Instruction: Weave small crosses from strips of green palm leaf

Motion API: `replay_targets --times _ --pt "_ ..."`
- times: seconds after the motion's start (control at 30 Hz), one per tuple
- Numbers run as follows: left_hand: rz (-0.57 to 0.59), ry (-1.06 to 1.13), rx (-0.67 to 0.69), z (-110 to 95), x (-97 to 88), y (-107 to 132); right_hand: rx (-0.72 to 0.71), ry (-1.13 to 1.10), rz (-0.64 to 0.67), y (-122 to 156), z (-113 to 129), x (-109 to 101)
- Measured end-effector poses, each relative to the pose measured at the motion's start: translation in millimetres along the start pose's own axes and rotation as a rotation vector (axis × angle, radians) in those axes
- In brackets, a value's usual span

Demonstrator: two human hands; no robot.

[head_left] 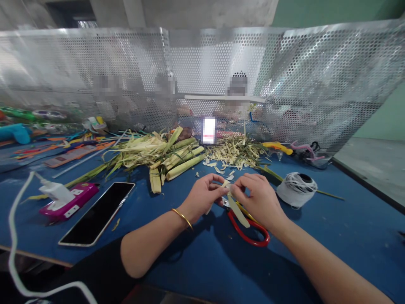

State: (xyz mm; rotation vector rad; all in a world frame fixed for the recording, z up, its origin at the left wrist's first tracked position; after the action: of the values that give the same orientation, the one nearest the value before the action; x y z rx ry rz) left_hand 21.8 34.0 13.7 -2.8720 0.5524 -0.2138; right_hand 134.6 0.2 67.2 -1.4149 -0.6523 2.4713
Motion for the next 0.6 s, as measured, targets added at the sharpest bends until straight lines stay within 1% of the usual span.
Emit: replay_targets --times 0.3,0.37,0.5,0.6 --pt "0.022 0.037 -0.021 -4.8 5.5 2.2 0.056 -0.058 0.037 0.2 -5.3 6.7" --pt "0.036 0.033 -0.019 -4.8 6.8 2.5 0.118 -0.12 0.066 1.0 -8.9 9.7" --pt "0.042 0.011 -0.014 -0.6 5.7 1.7 0.323 -0.344 0.12 4.0 -23.4 18.3" --pt "0.075 0.024 -0.003 2.3 7.0 0.4 0.358 -0.491 0.193 5.5 -25.3 24.6"
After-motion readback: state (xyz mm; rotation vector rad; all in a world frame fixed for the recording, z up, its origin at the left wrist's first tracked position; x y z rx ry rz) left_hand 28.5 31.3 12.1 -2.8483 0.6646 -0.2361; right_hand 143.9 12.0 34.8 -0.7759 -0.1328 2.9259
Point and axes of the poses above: each hand's wrist, its own y-axis away from the middle knuckle, its own x-axis out of the palm, z = x × y, the point moved 8 cm from there along -y, towards the middle knuckle, and after that the axes turned 14 degrees about x, right-handed, at the moved point
